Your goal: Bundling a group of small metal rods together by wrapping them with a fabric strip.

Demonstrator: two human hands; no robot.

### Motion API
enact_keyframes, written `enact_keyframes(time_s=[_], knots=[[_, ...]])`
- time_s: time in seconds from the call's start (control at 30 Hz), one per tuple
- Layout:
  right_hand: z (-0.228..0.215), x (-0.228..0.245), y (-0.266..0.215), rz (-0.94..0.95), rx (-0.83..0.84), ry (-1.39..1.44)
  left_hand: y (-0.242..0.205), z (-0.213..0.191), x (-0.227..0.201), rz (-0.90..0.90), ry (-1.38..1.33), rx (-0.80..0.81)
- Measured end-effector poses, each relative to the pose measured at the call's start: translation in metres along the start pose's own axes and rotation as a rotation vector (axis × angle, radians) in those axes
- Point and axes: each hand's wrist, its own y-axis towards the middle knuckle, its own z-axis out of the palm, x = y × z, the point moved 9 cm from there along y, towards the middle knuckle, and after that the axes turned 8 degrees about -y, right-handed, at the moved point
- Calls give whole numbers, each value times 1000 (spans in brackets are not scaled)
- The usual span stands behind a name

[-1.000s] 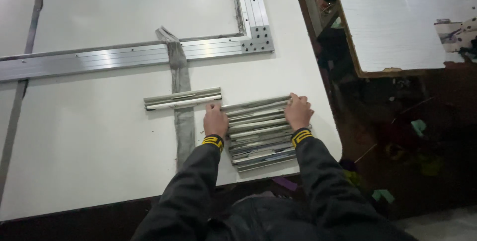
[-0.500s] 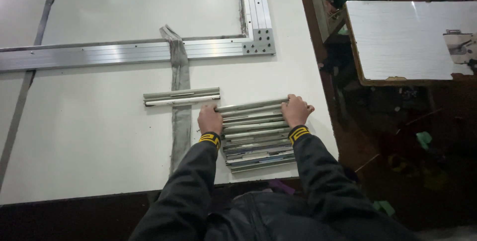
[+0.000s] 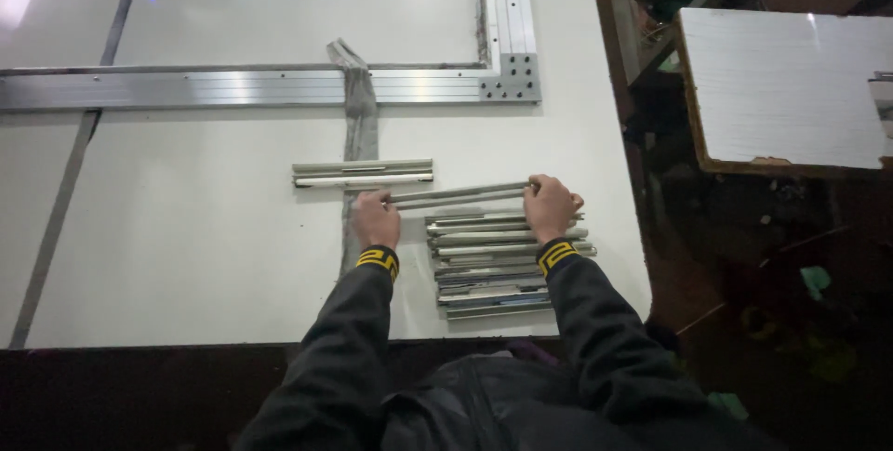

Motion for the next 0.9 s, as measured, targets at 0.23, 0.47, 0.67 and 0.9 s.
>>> enact_keyframes(time_s=[0.23,0.47,0.67,0.9], knots=[[16,78,-15,-75,60,12,17,-65,42,-75,-18,-55],[37,135,-33,-95,130,-32,43,-99,74,-99,-45,-71],[47,161,-52,-68,159,-25,56,-114,93,-102,-73,-27],[50,171,-62,-39,145,-71,60,-111,103,-69,-161,-21]])
